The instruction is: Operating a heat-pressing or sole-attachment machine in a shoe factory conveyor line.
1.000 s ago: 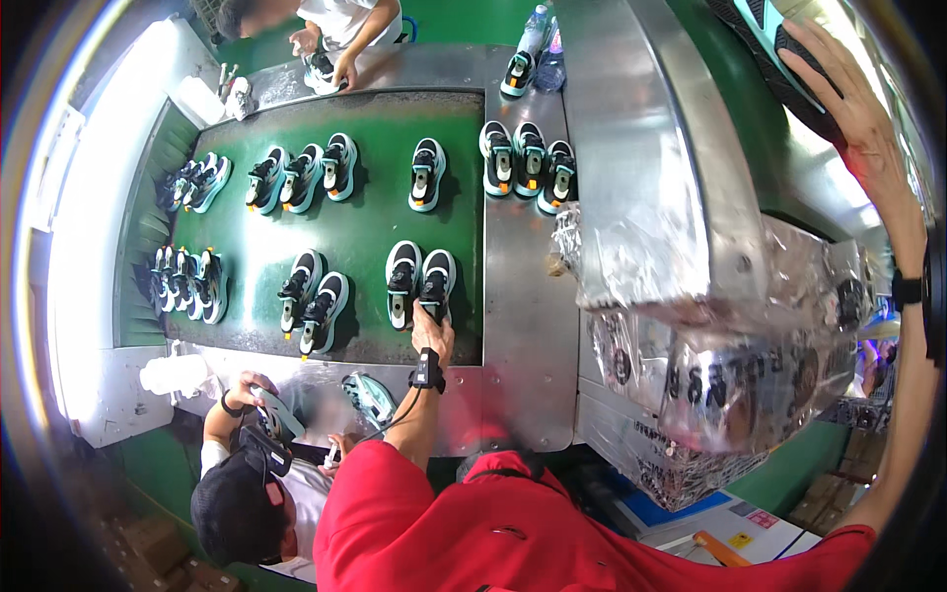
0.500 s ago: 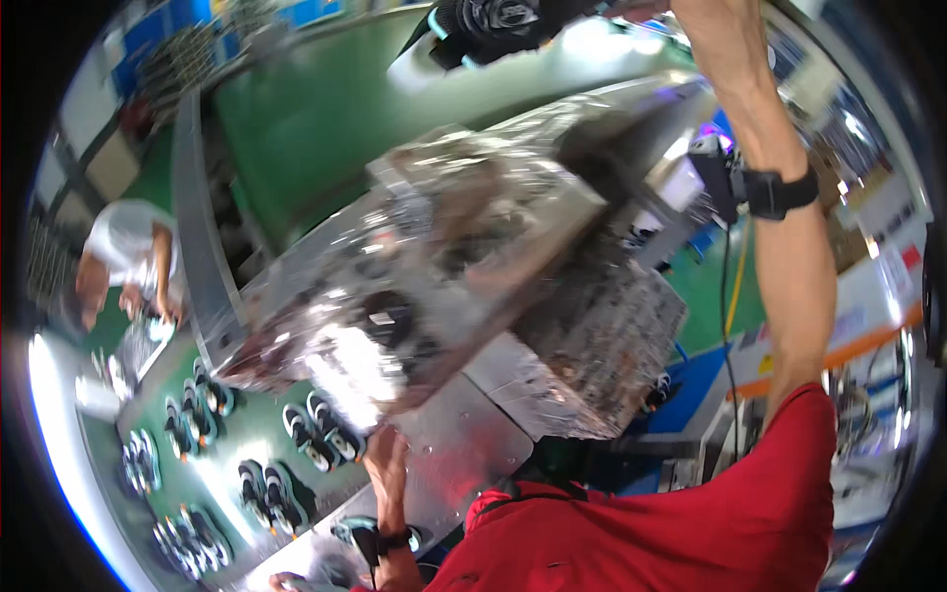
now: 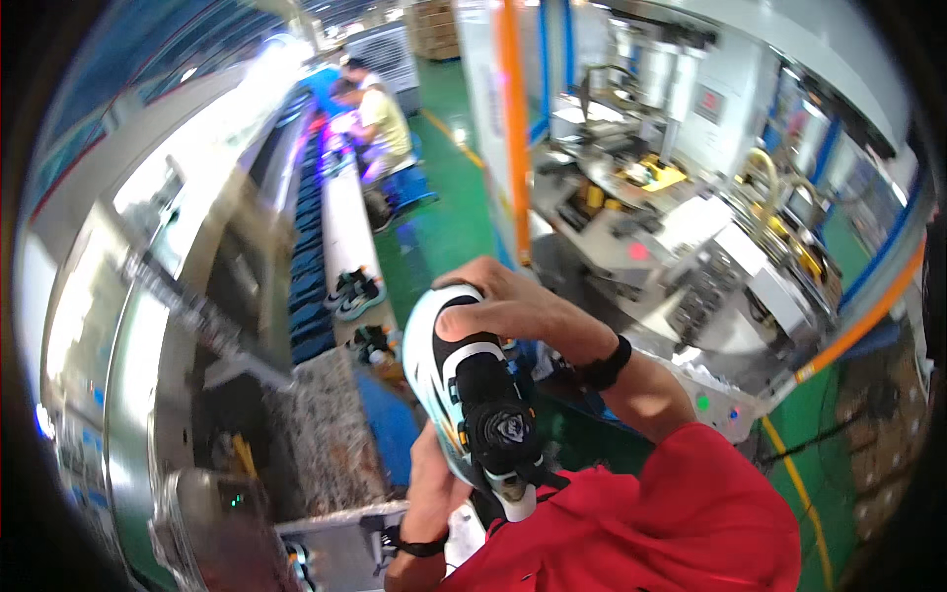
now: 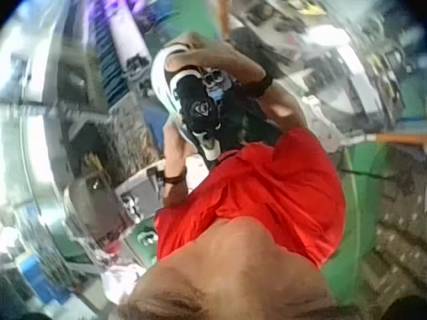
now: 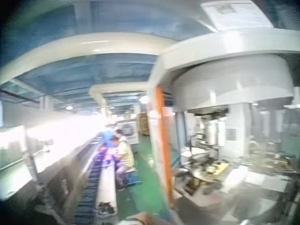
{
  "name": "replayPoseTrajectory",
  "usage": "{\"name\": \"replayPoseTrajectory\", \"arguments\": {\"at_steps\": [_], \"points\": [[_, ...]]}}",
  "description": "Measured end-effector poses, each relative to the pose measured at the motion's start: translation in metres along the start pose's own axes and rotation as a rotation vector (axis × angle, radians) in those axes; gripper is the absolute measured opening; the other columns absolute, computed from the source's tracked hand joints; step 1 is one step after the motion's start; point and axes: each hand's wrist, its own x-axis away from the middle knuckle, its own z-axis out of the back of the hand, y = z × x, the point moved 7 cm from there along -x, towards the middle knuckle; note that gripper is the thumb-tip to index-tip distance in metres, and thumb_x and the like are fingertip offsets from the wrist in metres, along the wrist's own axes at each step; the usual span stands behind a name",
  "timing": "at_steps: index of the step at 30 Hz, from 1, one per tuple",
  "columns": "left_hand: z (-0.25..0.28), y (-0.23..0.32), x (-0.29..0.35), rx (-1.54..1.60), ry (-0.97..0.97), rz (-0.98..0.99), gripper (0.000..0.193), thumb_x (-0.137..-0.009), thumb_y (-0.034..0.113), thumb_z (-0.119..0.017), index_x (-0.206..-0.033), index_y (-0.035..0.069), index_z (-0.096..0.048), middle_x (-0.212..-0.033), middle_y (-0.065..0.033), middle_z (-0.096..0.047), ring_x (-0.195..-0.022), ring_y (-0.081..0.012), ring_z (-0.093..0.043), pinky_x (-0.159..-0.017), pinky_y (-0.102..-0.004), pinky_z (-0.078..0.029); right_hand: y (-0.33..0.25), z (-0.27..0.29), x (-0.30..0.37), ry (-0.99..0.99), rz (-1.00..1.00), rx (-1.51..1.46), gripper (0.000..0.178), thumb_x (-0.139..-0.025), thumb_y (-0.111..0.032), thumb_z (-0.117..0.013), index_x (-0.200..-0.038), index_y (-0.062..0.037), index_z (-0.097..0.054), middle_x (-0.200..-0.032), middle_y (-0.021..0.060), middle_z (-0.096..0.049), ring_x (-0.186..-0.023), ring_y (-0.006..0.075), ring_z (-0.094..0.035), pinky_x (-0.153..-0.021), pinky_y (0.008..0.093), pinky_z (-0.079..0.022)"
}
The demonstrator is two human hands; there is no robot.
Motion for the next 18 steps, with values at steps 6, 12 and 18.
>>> {"name": "replayPoseTrajectory", "arguments": {"at_steps": [6,12,18], "points": [[-0.096,-0.112,-0.085,-0.157,-0.021,0.129,0.049,-0.1,0.035,-0.045,-0.129,-0.004,-0.048,-0.114,-0.0131,-0.062,-0.093,-0.021,-0.065,-0.082,-0.0364,-0.053,0.057,0.133,0.21,0.659,-0.219,-0.199,0.074,-0.089,-0.055,-0.058,-0.139,-0.0033,-0.039,-0.113,0.013,-0.063,-0.086,0.0136,-0.062,-0.07,0.0272,-0.05],[-0.22,-0.194,-0.144,-0.686,-0.112,0.059,0.053,-0.095,0.037,-0.058,-0.128,-0.003,-0.048,-0.111,-0.0134,-0.062,-0.097,-0.0178,-0.059,-0.085,-0.031,-0.048,0.072,0.187,0.351,1.089,-0.166,-0.054,0.072,-0.077,-0.031,-0.076,-0.136,-0.0016,-0.045,-0.114,0.0068,-0.06,-0.1,0.014,-0.057,-0.09,0.0283,-0.047],[-0.293,-0.324,-0.206,-0.708,-0.539,0.254,0.059,-0.1,0.036,-0.049,-0.14,-0.006,-0.039,-0.126,-0.0192,-0.057,-0.116,-0.0247,-0.055,-0.099,-0.0333,-0.042,0.088,0.258,0.488,1.509,-0.182,-0.197,0.049,-0.07,-0.004,-0.074,-0.116,0.0035,-0.06,-0.104,0.006,-0.064,-0.09,0.0137,-0.061,-0.083,0.0292,-0.049]]}}
